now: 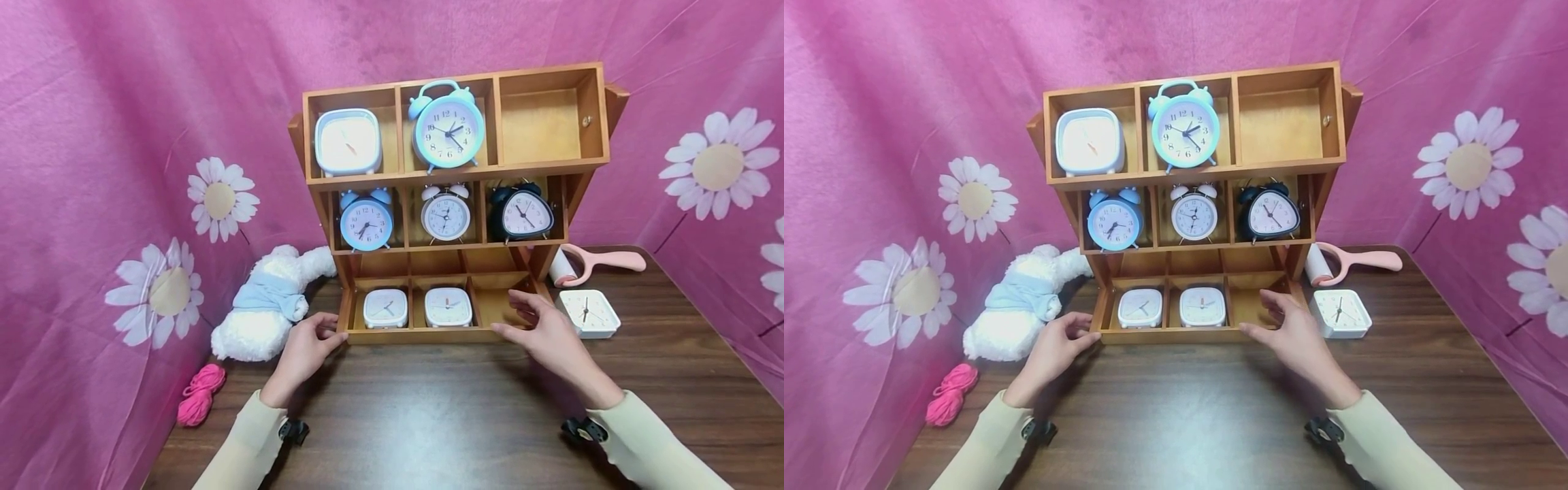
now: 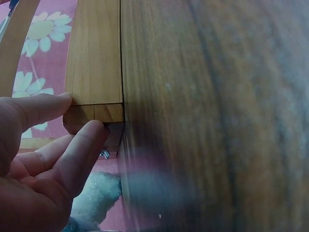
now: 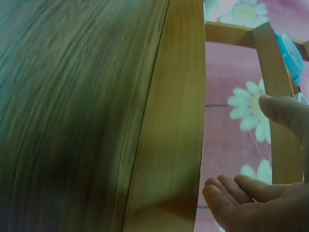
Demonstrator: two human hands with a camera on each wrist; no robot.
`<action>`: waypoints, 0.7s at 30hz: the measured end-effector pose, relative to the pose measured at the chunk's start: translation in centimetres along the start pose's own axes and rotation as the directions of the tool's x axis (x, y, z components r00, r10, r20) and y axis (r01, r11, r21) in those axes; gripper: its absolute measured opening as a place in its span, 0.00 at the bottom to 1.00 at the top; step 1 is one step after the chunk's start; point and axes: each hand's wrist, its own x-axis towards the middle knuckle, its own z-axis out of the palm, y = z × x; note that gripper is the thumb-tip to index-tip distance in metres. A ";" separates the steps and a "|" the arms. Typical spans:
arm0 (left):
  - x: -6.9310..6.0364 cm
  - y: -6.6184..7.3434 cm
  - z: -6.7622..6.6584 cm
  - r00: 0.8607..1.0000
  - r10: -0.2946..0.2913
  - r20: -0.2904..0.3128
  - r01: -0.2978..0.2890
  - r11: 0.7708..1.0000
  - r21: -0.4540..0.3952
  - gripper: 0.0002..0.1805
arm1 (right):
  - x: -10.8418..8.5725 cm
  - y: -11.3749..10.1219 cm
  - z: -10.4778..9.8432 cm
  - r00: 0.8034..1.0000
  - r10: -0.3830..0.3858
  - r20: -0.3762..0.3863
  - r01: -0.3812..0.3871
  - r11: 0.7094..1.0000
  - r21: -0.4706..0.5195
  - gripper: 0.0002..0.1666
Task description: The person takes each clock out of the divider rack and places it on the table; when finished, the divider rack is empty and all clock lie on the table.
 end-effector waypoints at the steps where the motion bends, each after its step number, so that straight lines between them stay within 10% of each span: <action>1: 0.0 0.0 0.0 1.000 0.001 -0.001 -0.001 1.000 -0.001 0.18 | 0.1 -0.2 0.3 1.000 -0.004 0.000 0.004 1.000 0.010 0.49; 21: 0.0 0.0 0.1 1.000 0.006 -0.004 -0.006 1.000 -0.005 0.18 | 1.6 -3.5 5.5 1.000 -0.020 -0.018 0.022 0.992 0.125 0.47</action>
